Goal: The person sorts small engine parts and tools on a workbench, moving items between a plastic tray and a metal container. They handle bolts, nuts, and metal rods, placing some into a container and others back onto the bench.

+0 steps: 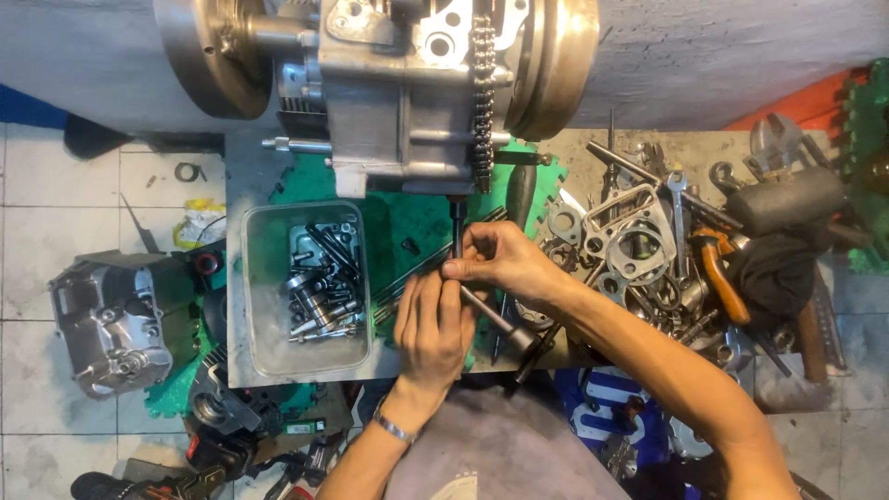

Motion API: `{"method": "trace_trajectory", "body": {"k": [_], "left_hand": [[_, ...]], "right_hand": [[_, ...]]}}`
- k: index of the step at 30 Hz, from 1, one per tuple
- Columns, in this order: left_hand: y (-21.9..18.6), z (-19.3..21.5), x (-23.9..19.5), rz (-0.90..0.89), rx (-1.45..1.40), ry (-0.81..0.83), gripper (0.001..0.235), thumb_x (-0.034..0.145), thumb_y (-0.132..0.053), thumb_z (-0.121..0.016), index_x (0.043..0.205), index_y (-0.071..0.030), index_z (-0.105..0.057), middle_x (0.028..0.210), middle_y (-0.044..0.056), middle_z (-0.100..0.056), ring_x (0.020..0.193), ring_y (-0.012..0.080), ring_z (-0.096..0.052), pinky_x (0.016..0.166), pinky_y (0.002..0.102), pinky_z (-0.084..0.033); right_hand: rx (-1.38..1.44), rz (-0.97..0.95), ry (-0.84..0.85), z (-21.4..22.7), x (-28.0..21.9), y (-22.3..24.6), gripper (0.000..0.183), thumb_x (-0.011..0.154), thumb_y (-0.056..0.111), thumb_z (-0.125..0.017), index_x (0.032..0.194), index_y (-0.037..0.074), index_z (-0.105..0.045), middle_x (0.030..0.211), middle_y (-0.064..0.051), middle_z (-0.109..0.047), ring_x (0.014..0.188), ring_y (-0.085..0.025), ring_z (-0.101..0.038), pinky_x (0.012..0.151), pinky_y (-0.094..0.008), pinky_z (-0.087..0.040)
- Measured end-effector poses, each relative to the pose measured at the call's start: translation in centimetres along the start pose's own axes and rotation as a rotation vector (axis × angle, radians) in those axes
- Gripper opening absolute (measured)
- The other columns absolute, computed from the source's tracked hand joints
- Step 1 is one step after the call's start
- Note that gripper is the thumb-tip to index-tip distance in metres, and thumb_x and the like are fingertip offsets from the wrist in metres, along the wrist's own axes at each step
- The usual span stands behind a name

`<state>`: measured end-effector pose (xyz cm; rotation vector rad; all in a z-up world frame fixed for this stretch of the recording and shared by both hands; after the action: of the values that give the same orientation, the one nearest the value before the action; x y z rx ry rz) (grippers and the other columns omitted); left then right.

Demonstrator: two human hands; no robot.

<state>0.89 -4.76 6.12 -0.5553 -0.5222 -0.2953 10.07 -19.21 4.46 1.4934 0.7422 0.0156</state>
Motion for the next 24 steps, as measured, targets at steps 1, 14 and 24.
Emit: {"method": "trace_trajectory", "body": {"k": [1,14,24], "left_hand": [[0.5,-1.1,-0.4,0.057,-0.085,-0.007,0.042,0.109,-0.036,-0.065,0.122,0.003,-0.058,0.119,0.020,-0.068,0.104,0.0333,-0.069,0.087,0.042,-0.061],[-1.9,2.5,-2.8,0.885,-1.480,0.753,0.074,0.109,-0.054,-0.028,0.067,-0.005,-0.062,0.059,0.008,-0.067,0.046,0.0153,-0.056,0.040,0.026,-0.040],[1.7,10.8,10.3,0.335,-0.542,0.814,0.046,0.087,-0.045,-0.070,0.063,-0.005,-0.071,0.053,0.016,-0.063,0.048,0.0331,-0.063,0.048,0.041,-0.049]], "right_hand": [[-0.045,0.004,0.002,0.2,0.1,-0.6,0.020,0.089,0.017,-0.081,0.088,0.001,-0.069,0.078,-0.004,-0.072,0.069,-0.008,-0.063,0.060,-0.025,-0.050],[0.234,-0.010,0.145,1.0,0.6,1.0,0.013,0.088,0.002,-0.073,0.094,-0.004,-0.063,0.099,-0.020,-0.079,0.101,-0.025,-0.078,0.091,-0.035,-0.063],[0.176,0.013,0.066,0.4,0.2,0.9,0.017,0.087,0.005,-0.079,0.095,-0.001,-0.066,0.089,-0.011,-0.075,0.092,-0.018,-0.074,0.087,-0.032,-0.058]]}}
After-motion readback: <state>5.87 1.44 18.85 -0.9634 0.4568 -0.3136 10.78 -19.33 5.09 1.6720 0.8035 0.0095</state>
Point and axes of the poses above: each hand's wrist, its own x-axis towards the middle knuckle, its own z-axis out of the back of the hand, y = z × x, the point moved 3 cm from there along x, towards the middle knuckle
